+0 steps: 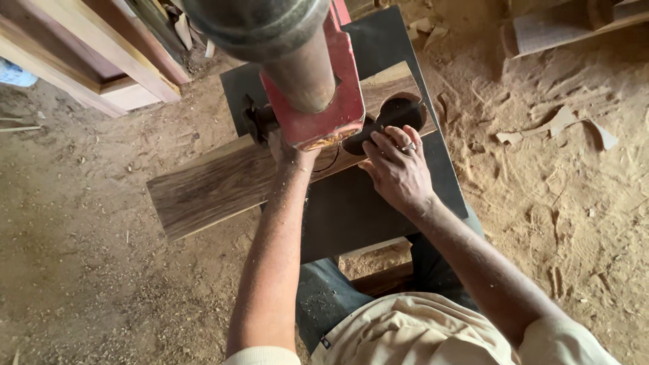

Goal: The person uses a drill press to bore multiple circular holes into a rectangular wooden plank. They position the plank under the drill bit, lower the drill to cut each hole, and reposition the plank to create a series of evenly spaced holes.

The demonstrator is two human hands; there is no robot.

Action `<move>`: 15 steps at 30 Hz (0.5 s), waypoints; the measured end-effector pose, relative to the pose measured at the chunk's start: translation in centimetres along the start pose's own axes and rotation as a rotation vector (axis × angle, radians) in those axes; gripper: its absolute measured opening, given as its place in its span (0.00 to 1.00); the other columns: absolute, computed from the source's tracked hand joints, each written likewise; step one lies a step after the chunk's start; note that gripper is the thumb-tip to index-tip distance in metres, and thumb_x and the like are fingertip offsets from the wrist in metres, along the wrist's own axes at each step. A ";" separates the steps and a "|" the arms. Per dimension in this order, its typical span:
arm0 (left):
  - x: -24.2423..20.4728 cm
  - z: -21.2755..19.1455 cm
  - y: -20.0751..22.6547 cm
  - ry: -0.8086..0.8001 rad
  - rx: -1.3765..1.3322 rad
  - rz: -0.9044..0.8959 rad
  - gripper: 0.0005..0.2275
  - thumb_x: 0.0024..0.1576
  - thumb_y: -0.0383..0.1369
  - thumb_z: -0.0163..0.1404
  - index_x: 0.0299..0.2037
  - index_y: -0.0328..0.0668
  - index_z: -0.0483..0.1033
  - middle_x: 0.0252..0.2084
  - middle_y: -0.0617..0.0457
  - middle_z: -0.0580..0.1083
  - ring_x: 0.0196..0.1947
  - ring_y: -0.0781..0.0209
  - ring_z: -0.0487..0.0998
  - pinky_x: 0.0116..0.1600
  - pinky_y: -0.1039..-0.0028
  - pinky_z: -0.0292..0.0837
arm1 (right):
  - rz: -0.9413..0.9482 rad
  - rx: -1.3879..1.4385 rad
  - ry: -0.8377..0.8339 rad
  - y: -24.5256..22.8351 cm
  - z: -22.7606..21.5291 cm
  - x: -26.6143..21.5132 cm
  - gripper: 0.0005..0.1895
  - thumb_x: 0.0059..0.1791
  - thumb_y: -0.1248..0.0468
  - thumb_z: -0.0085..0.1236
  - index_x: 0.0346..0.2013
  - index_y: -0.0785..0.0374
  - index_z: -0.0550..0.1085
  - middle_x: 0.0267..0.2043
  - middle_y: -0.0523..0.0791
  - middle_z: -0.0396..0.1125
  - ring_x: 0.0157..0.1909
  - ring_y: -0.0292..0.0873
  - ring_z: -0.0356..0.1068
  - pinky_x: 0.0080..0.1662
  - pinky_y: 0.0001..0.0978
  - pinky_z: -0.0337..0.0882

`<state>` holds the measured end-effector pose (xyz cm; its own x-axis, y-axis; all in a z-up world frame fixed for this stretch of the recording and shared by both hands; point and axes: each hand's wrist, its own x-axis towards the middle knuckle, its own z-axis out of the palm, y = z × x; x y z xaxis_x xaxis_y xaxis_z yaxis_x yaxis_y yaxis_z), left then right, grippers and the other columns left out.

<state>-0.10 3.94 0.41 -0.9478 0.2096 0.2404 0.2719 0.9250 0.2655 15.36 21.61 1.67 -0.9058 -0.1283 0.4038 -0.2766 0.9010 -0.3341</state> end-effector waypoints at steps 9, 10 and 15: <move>-2.2 -2.0 -1.7 -0.018 0.014 -0.086 0.22 0.61 0.35 0.49 0.66 0.40 0.67 0.69 0.34 0.62 0.59 0.32 0.68 0.61 0.47 0.64 | 0.012 0.031 0.016 -2.2 0.2 0.0 0.20 0.44 0.62 0.69 0.50 0.60 0.79 0.58 0.48 0.70 0.66 0.56 0.61 0.68 0.58 0.57; -2.2 -2.0 -1.6 -0.017 0.008 -0.085 0.22 0.61 0.35 0.49 0.66 0.40 0.67 0.69 0.34 0.62 0.59 0.32 0.68 0.61 0.48 0.64 | 0.015 0.027 0.024 -2.2 0.2 0.0 0.20 0.44 0.62 0.69 0.50 0.60 0.79 0.58 0.48 0.70 0.66 0.56 0.61 0.68 0.59 0.57; -3.1 -2.6 -2.0 -0.020 0.003 -0.107 0.22 0.61 0.35 0.48 0.66 0.39 0.67 0.69 0.34 0.62 0.58 0.32 0.69 0.60 0.48 0.65 | -0.012 0.077 0.059 -2.4 0.8 -0.3 0.19 0.44 0.62 0.70 0.49 0.59 0.79 0.58 0.48 0.69 0.66 0.56 0.61 0.68 0.59 0.58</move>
<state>2.74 0.62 1.60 -0.9746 0.1157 0.1920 0.1684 0.9432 0.2863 16.02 19.19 1.69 -0.8824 -0.1125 0.4569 -0.3134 0.8649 -0.3921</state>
